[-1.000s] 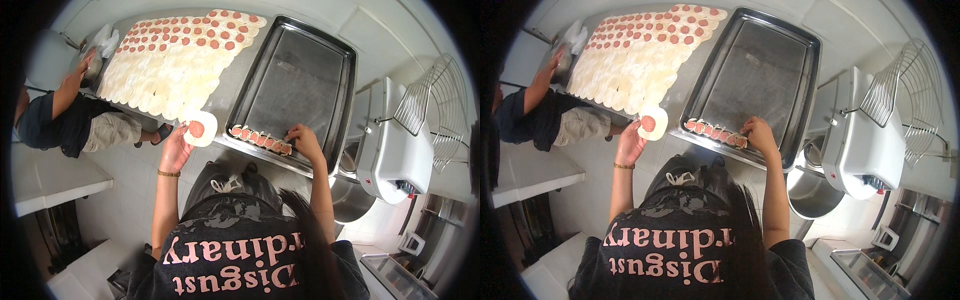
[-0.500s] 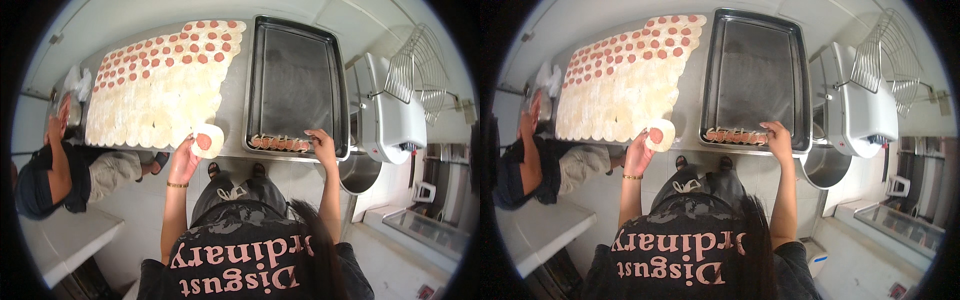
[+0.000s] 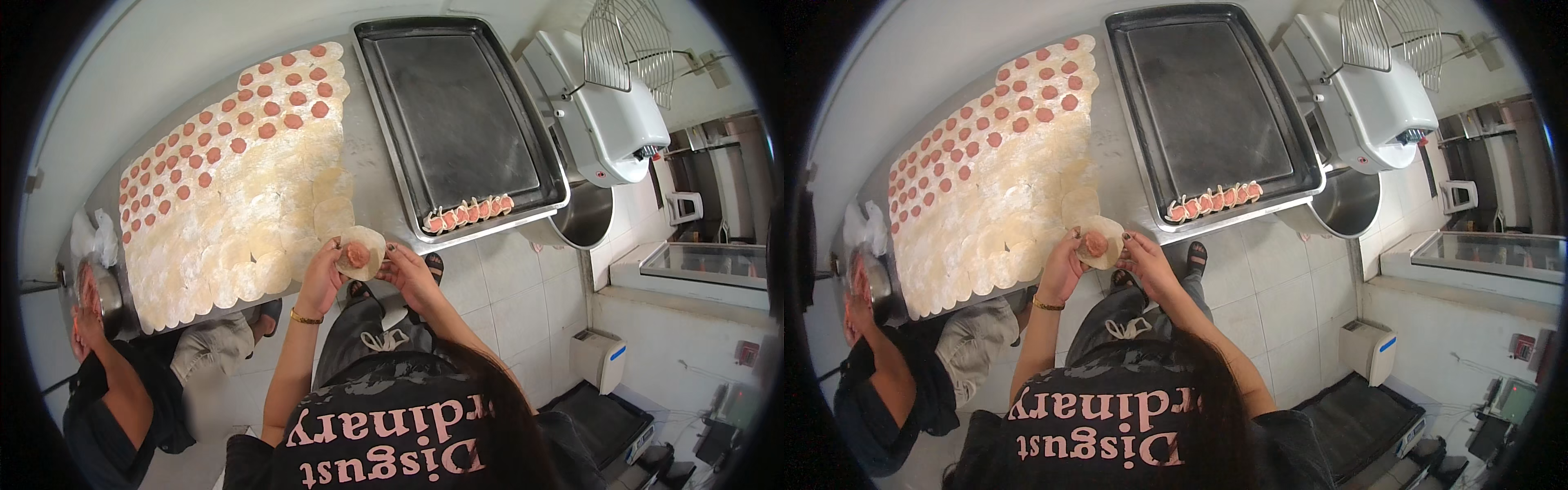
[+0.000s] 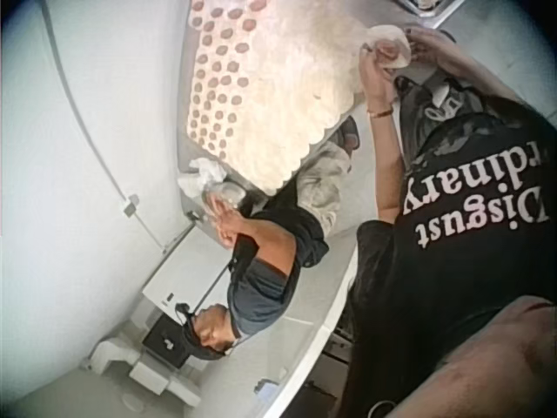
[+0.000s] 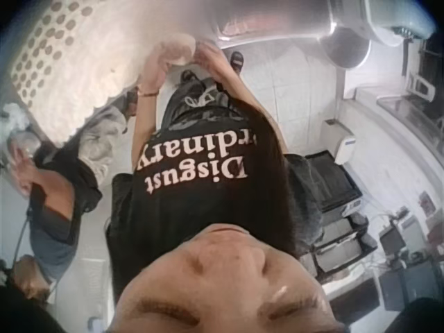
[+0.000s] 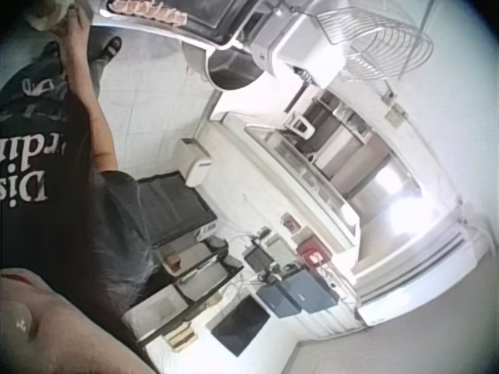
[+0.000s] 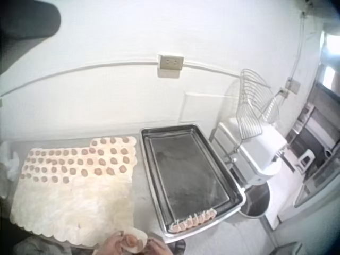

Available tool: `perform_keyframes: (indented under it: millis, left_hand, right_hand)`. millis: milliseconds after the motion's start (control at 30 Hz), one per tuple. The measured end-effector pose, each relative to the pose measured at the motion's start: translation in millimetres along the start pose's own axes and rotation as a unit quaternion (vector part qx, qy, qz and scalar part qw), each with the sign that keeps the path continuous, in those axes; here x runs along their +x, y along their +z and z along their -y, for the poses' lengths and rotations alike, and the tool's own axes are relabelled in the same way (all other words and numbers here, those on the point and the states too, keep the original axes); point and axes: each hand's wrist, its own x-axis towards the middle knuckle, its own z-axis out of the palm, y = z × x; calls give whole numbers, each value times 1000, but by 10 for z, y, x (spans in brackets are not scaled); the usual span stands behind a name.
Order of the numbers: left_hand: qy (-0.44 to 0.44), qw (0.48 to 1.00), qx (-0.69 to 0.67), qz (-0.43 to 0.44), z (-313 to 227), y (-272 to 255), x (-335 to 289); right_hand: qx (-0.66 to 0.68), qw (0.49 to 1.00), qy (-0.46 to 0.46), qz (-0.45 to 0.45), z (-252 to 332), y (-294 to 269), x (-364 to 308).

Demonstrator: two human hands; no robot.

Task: The person repeatedly picks up small dough circles with meat filling, folds them into dumplings, and places them on a metal tray. A coworker at the same table also handles dough and filling. The camera wearer continues the assembly process throughout the clip.

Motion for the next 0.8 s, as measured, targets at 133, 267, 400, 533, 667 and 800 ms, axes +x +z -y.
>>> perform_keyframes:
  millis: [133,267,400,533,667,800]
  left_hand:
    - [-26,998,39,29,54,-59,78]
    - [-43,997,67,16,91,-65,125]
    - [-20,967,253,-33,125,-25,184]
    - [111,828,546,-65,209,45,285]
    - [211,781,585,-67,312,41,396]
    - [161,818,549,-59,360,-68,430]
  right_hand:
    - [4,999,-24,-35,-136,-105,26]
    - [-6,997,-46,-65,-223,-169,27]
    - [-43,986,-111,-114,-278,-187,42]
    - [-162,953,-173,-187,-321,-258,173]
    - [-278,910,-173,-255,-342,-347,284]
    - [-175,951,-191,-172,-342,-360,282]
